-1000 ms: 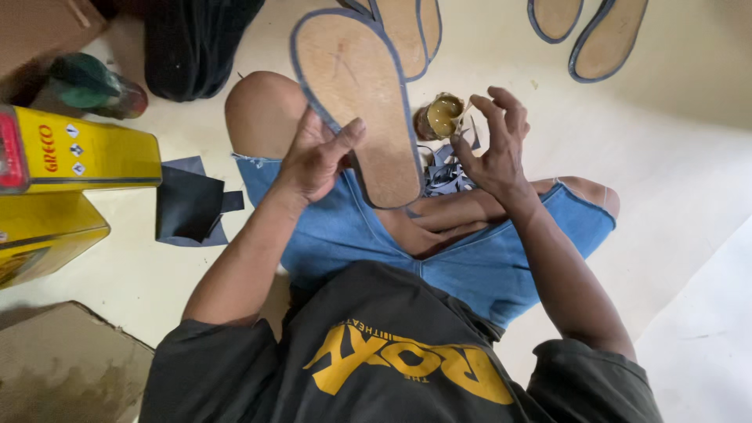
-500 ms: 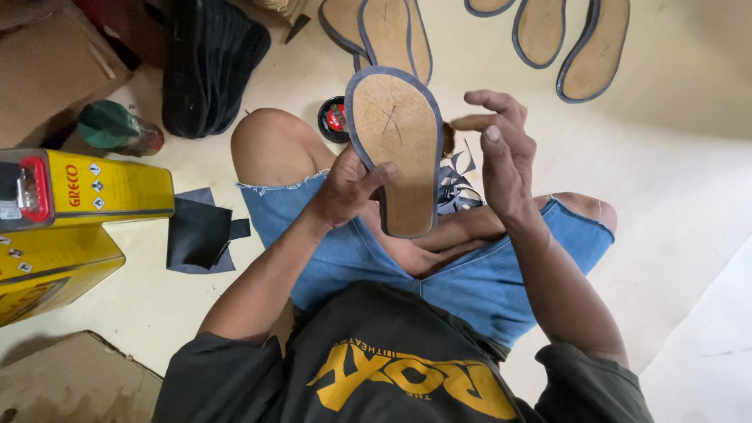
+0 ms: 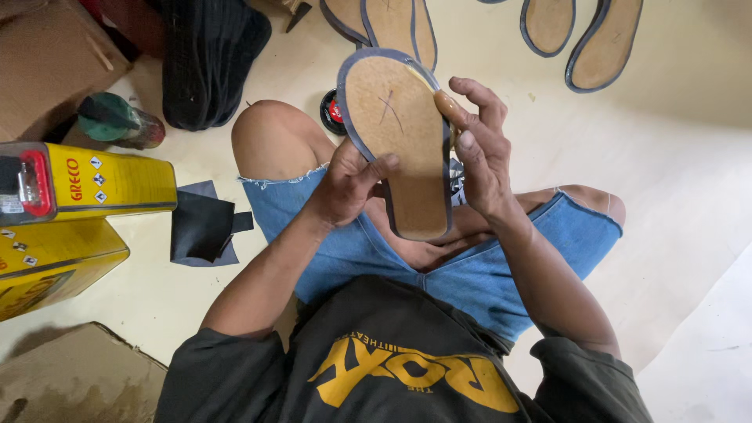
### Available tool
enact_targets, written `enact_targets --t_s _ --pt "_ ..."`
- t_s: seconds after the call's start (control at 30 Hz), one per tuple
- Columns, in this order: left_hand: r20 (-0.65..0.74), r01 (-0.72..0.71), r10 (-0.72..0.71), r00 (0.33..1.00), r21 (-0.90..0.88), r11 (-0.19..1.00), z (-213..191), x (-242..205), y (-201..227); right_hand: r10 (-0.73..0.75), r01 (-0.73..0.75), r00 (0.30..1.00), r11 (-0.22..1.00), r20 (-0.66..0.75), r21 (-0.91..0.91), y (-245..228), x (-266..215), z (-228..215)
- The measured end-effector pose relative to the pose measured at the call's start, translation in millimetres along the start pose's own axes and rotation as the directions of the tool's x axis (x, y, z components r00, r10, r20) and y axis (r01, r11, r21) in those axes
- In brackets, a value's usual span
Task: The person sits on the floor and applies a viscous substance to the edges of several sandal soles using their fingers. They handle each sole one at a time, spreading the substance along the perimeter, then place the treated soles on the floor.
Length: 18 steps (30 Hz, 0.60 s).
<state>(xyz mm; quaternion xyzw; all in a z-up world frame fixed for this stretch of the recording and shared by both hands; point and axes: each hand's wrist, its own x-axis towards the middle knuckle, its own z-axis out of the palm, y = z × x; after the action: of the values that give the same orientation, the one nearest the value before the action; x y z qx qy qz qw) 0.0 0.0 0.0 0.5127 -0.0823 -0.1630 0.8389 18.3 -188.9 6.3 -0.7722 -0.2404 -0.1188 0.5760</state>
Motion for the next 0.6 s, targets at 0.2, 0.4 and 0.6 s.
enact_targets --t_s 0.2,0.4,0.6 --pt "-0.272 0.005 -0.070 0.960 -0.233 0.972 -19 12 -26 0.032 -0.040 0.986 0.998 0.165 0.041 -2 -16 -4" --pt "-0.367 -0.035 -0.103 0.925 -0.351 0.936 -17 22 -19 -0.030 0.030 0.988 1.000 0.151 0.003 -2 -32 -6" --pt "-0.443 -0.057 -0.142 0.885 -0.406 0.912 -9 31 -24 -0.054 0.051 0.998 0.989 0.012 0.136 5 -49 -2"
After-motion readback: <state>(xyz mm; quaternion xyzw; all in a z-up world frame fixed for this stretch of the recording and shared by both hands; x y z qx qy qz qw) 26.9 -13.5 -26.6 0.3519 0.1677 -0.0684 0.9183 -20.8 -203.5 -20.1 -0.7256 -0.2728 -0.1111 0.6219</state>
